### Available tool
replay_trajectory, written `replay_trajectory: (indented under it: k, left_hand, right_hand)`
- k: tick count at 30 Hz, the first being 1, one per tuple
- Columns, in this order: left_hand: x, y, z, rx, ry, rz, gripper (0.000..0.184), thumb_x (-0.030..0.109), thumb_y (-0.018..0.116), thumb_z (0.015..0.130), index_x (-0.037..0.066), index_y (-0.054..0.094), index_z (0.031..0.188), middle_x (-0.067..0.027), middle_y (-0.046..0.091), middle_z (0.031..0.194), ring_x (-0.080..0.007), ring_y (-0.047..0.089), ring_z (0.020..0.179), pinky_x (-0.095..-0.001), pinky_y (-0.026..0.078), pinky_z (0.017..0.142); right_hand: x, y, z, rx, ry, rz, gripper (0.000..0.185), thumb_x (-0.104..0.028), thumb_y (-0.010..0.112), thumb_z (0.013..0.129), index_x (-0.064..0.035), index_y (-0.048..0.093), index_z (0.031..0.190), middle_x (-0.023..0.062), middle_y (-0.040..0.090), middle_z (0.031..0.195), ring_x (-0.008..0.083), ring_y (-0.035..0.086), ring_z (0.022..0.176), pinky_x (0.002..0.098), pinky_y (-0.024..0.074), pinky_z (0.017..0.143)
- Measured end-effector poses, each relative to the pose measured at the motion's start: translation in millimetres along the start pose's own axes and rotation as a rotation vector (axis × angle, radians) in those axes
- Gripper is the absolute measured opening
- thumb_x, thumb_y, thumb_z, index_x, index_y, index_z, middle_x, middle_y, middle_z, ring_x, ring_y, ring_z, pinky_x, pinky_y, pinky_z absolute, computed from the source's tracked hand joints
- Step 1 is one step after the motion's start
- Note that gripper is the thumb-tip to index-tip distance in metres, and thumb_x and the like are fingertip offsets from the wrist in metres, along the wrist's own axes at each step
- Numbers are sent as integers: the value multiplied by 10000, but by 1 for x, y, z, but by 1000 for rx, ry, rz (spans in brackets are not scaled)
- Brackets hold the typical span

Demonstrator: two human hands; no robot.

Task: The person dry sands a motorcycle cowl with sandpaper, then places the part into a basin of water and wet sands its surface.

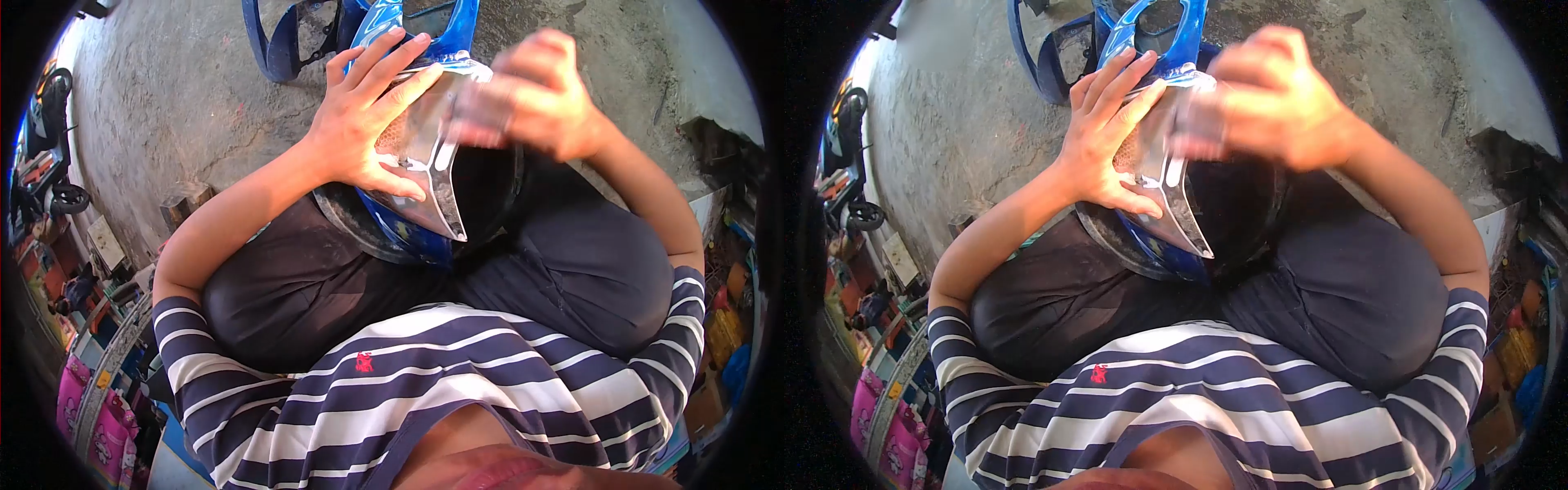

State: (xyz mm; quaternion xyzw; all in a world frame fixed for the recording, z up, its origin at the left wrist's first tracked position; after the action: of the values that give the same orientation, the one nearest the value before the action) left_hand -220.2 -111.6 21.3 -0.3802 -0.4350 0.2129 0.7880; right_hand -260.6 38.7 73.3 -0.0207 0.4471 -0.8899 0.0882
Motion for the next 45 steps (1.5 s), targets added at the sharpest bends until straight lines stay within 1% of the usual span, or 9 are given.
replay_trajectory:
  k: [6, 10, 14, 23, 28, 32, 38, 43, 45]
  left_hand:
    - [0, -1, 1, -1, 0, 13, 1212, 845, 780, 575, 123, 547, 1520, -153, 394, 1670, -370, 338, 1549, -574, 243, 1178]
    - [2, -1, 1, -2, 4, 22, 1219, 836, 787, 570, 116, 543, 1523, -153, 385, 1674, -371, 327, 1551, -572, 243, 1180]
    - [3, -4, 4, -40, 44, 60, 1240, 788, 825, 563, 112, 502, 1550, -150, 344, 1695, -374, 292, 1565, -580, 245, 1184]
    - [-1, -36, 31, -208, 296, 563, 1043, 831, 656, 761, 290, 426, 1622, -104, 254, 1741, -331, 282, 1579, -617, 249, 1190]
    - [-5, -70, 91, -83, 205, 769, 872, 796, 595, 877, 277, 492, 1571, -116, 450, 1642, -326, 417, 1502, -587, 306, 1168]
    - [-14, -52, 106, -297, -201, 730, 815, 806, 559, 900, 259, 581, 1504, -121, 576, 1511, -326, 484, 1432, -590, 384, 1106]
    - [23, -17, 71, -193, 15, 374, 586, 553, 671, 968, 231, 618, 1454, -116, 429, 1641, -363, 368, 1517, -574, 356, 1153]
    - [18, -10, 71, -189, -99, 190, 455, 472, 659, 983, 224, 676, 1365, -81, 460, 1623, -362, 319, 1546, -592, 299, 1185]
    - [17, -11, 74, -204, -112, 170, 408, 428, 651, 984, 210, 688, 1327, -68, 472, 1612, -359, 298, 1556, -606, 291, 1182]
  right_hand:
    - [-34, 12, -6, -7, -119, 160, 399, -287, 902, 687, -168, 795, 1052, -20, 689, 1153, 239, 613, 988, 468, 483, 851]
    - [13, -10, 2, 81, 73, -86, 455, -288, 965, 670, -125, 790, 1058, -14, 681, 1124, 246, 614, 988, 456, 490, 832]
    - [-34, 9, -4, -88, -151, 18, 405, -304, 736, 779, -161, 770, 1156, 21, 686, 1214, 270, 625, 1142, 521, 486, 939]
    - [17, -146, 51, 62, 322, -140, 327, 79, 666, 948, -4, 717, 1260, 130, 749, 1149, 283, 699, 1008, 354, 558, 877]
    - [-20, -182, 88, -6, 446, -73, 271, -14, 700, 927, -66, 740, 1190, 119, 721, 1058, 321, 673, 1004, 419, 542, 855]
    - [-43, -157, 103, -94, 468, -6, 218, -51, 704, 926, -61, 748, 1140, 123, 695, 1002, 345, 662, 974, 440, 533, 852]
    - [-54, -90, 51, -43, 790, 171, 165, -63, 698, 940, -26, 748, 1093, 143, 680, 958, 353, 662, 914, 431, 535, 817]
    - [-21, -118, 1, 243, 1155, 208, 168, -53, 678, 978, -20, 736, 1133, 40, 700, 926, 101, 585, 742, 270, 494, 697]
    - [-8, -118, -9, 343, 1232, 341, 176, -60, 680, 982, -21, 718, 1149, 28, 707, 952, 88, 593, 760, 264, 502, 707]
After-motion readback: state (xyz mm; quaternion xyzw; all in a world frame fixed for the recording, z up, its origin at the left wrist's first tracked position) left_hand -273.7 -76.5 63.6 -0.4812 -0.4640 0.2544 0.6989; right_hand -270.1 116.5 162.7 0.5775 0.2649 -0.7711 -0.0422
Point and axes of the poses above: each hand's wrist, its own z-axis towards the middle knuckle, its own y-axis out of the palm, x = y × z, the point moved 10 cm from there along z, towards the middle knuckle
